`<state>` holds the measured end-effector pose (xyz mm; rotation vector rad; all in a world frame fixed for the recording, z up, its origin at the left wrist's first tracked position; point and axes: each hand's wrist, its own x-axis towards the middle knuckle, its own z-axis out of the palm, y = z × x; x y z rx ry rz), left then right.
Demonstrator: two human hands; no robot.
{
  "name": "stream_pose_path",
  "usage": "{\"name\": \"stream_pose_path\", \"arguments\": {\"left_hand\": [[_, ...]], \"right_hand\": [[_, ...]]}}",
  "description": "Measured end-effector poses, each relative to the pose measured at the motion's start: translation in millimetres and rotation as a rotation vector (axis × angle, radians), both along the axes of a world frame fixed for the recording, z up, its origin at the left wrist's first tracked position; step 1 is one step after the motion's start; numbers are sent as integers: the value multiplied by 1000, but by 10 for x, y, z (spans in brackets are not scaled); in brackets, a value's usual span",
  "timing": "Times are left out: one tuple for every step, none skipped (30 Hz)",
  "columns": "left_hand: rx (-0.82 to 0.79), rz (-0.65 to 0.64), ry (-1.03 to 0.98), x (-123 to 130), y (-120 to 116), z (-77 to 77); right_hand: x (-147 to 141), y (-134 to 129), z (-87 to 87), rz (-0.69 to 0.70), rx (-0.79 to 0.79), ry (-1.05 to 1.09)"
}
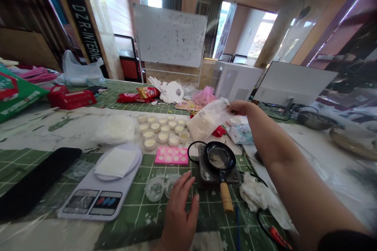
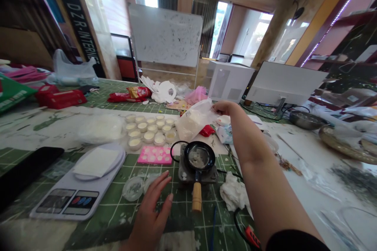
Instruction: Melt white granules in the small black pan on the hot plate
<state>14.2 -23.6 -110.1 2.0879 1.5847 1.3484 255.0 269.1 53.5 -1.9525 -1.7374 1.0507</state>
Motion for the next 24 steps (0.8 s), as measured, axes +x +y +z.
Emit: {"name": "stream_pose_path", "arguments": {"left_hand": [[-1, 2, -4, -1, -3, -1], [-1, 2, -8, -3, -6, -1], [0, 0, -10, -5, -10, -1], [-1, 0, -12, -8, -13, 1], [-4, 0, -14, -11, -16, 3], [-10, -1, -15, -14, -17, 5], [-14, 0, -17, -16, -18, 7], [-16, -1, -19, -18, -17, 8], [-15, -1, -22, -18, -16, 8], [-10, -1, -25, -18, -14, 6], [-2, 0, -27, -18, -12, 4], [6, 0, -28, -17, -9, 0], [14, 1, -30, -17, -7, -5], [20, -1, -32, -16, -4, -10], [26, -2, -35, -17, -1, -16], [30, -4, -38, -17, 2, -21], [33, -6, -42, -18, 4, -25], [37, -6, -46, -19, 6, -29], [40, -5, -49, -20, 6, -32], [43, -5, -51, -20, 6, -34], [46, -4, -52, -20, 4, -36], [50, -3, -54, -20, 1, -36], [54, -2, -55, -20, -3, -35], [57, -1, -56, -20, -7, -34]], "right_hand": [[0, -1, -3, -1, -12, 8], [1, 0, -7, -2, -21, 17], [3, 2, -11, -4, -29, 26], [9, 6, -17, -6, -36, 34], [18, 12, -22, -9, -42, 42], [30, 19, -27, -12, -46, 51], [45, 28, -33, -16, -49, 58], [62, 37, -40, -22, -52, 66], [80, 47, -49, -28, -54, 73], [99, 57, -60, -35, -56, 78], [117, 66, -73, -43, -59, 82], [136, 76, -87, -52, -61, 84], [156, 85, -102, -64, -64, 85], [176, 94, -116, -76, -66, 85], [197, 103, -129, -89, -68, 85], [219, 112, -140, -102, -70, 84], [243, 120, -148, -115, -71, 85], [268, 128, -153, -127, -72, 86], [295, 134, -155, -140, -70, 87], [323, 139, -156, -153, -67, 89], [351, 142, -156, -166, -63, 91], [381, 143, -156, -179, -57, 93], [411, 141, -155, -190, -49, 96], [443, 137, -156, -198, -39, 98]]}}
